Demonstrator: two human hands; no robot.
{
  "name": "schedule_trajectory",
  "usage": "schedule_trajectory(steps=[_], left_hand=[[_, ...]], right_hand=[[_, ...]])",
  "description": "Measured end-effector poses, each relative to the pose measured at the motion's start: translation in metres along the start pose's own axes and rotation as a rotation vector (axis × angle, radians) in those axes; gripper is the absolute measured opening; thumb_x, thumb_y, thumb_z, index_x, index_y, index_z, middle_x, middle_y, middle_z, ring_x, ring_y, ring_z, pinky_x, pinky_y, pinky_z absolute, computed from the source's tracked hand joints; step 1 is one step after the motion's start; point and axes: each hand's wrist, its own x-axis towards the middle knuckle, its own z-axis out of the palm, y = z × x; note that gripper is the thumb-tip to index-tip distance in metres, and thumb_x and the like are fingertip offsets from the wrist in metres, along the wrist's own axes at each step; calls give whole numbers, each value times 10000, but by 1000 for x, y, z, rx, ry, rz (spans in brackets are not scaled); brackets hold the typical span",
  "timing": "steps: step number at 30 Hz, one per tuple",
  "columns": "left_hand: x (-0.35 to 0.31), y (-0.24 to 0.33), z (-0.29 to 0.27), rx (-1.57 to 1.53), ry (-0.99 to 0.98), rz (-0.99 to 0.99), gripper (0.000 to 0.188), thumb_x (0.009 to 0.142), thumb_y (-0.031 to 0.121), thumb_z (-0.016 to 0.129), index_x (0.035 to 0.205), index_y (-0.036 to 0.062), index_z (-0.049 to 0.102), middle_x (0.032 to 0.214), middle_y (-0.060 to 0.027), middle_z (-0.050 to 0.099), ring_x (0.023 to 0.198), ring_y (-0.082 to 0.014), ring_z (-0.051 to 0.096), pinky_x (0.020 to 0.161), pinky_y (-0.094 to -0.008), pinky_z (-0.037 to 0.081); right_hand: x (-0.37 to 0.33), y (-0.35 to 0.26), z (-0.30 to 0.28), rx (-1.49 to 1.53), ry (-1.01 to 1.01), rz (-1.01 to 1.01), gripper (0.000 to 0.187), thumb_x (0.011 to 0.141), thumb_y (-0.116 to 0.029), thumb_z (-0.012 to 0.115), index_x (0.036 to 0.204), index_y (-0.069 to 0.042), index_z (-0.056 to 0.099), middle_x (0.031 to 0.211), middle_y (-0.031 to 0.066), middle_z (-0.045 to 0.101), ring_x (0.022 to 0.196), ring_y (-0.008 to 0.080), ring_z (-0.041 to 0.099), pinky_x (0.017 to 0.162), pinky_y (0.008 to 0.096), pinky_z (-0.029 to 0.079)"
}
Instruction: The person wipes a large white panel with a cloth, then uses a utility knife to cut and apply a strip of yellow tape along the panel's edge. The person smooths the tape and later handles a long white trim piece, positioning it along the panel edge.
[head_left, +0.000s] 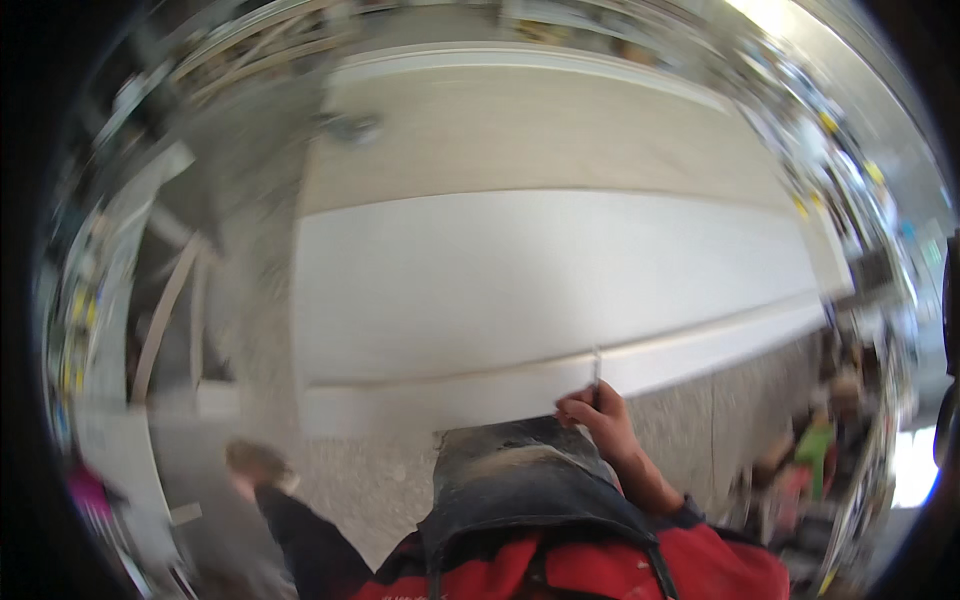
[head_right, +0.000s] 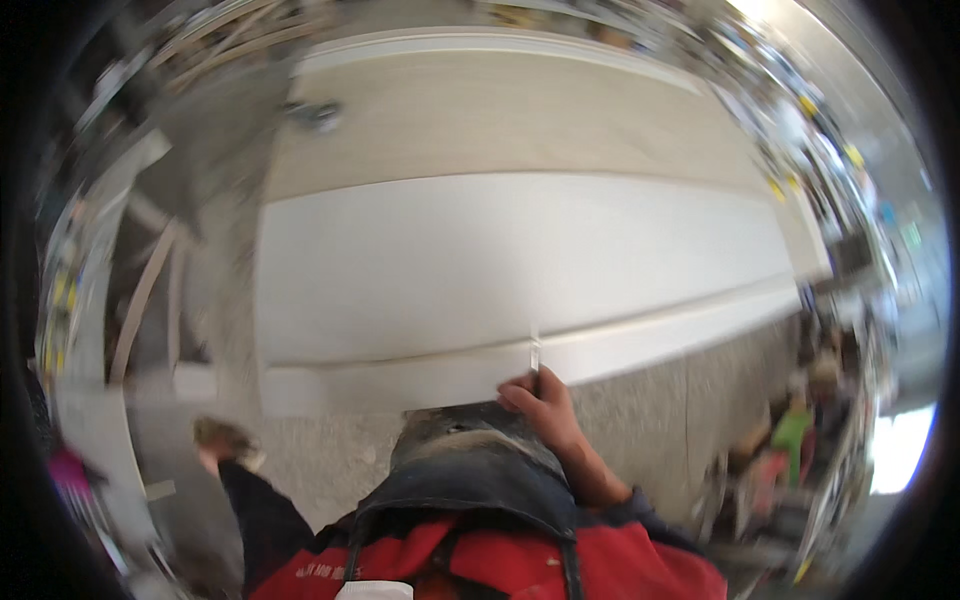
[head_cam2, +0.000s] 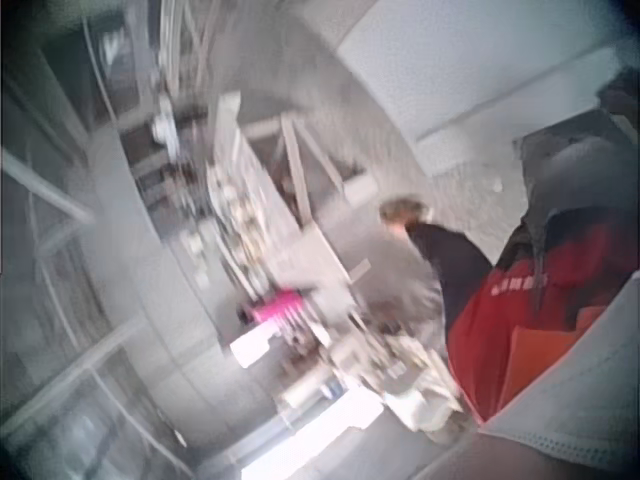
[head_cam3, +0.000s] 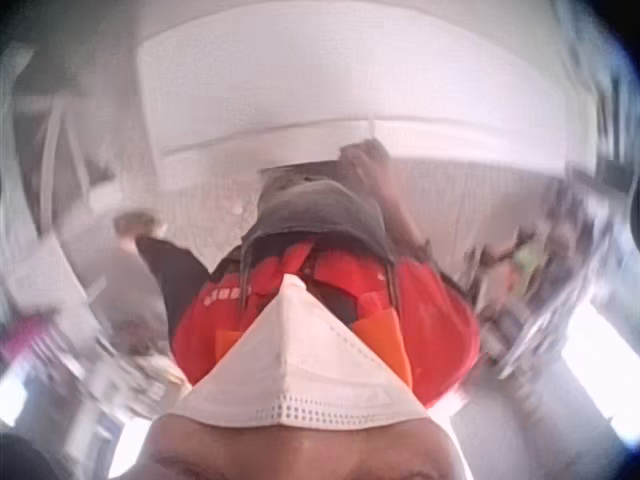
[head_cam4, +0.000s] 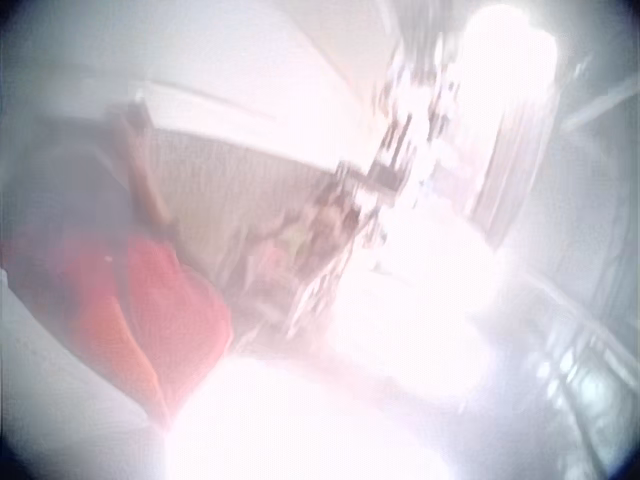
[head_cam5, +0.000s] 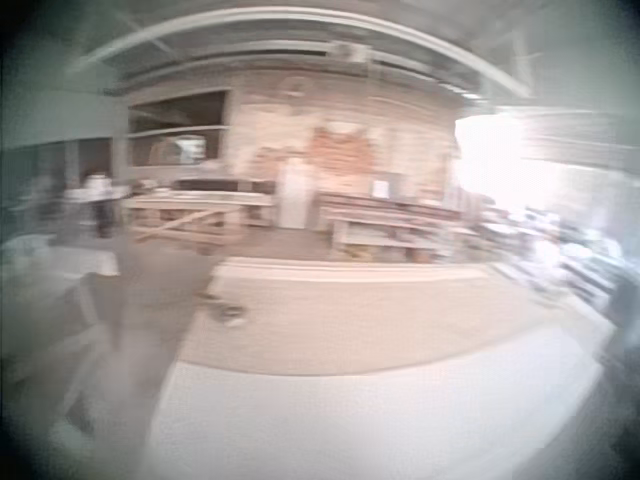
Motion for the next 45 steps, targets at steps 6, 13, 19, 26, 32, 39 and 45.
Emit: schedule_trajectory(steps=[6, 13, 19, 26, 32, 39, 45], left_hand=[[23, -56, -165, -1342, 594, -695, 718, 887, 372, 761, 1481, 49, 518, 1356, -179, 662, 1201, -372, 648, 1041, -458, 501], [69, 11, -404, -1418, 1119, 86, 751, 891, 255, 761, 1512, -19, 442, 1525, -219, 494, 1411, -361, 472, 1202, -414, 349], [-8, 193, -563, -1274, 1192, 665, 867, 876, 286, 771, 1557, -42, 347, 1597, -262, 376, 1479, -419, 367, 1237, -478, 295], [-205, 377, -602, -1037, 997, 1320, 817, 872, 227, 745, 1536, -46, 354, 1586, -270, 381, 1497, -423, 332, 1237, -520, 255], [-339, 517, -615, -441, 930, 1589, 921, 903, 421, 719, 1580, -29, 286, 1664, -235, 273, 1567, -402, 184, 1273, -564, 113], [-404, 651, -673, -263, 1017, 1670, 990, 915, 517, 677, 1604, -35, 229, 1691, -229, 206, 1588, -380, 124, 1270, -567, 113], [-485, 771, -765, -255, 1073, 1740, 991, 909, 508, 690, 1601, -40, 239, 1687, -229, 224, 1587, -370, 140, 1272, -546, 127]], right_hand=[[-45, 6, 30, 48, 153, 46, 229, 923, -147, 747, 926, -33, 549, 817, 93, 683, 734, 154, 686, 644, 281, 546], [-63, 28, 33, 132, 262, 22, 215, 919, -148, 742, 959, -56, 552, 806, 58, 649, 658, 138, 659, 562, 290, 514], [-109, 49, -34, 294, 417, -41, 244, 911, -136, 748, 986, -60, 528, 831, 45, 629, 653, 134, 650, 566, 293, 525], [-177, 85, -142, 449, 661, -116, 245, 896, -111, 748, 1000, -58, 533, 829, 44, 625, 650, 141, 656, 578, 288, 543], [-250, 113, -229, 523, 940, -153, 216, 900, -82, 736, 992, -71, 540, 828, 44, 664, 644, 124, 648, 562, 265, 497], [-296, 136, -289, 692, 1230, -169, 223, 885, -48, 722, 985, -71, 525, 790, 41, 657, 620, 106, 634, 541, 258, 482], [-280, 149, -346, 872, 1276, -100, 222, 890, -59, 709, 998, -60, 515, 796, 74, 674, 580, 122, 612, 520, 256, 470]])
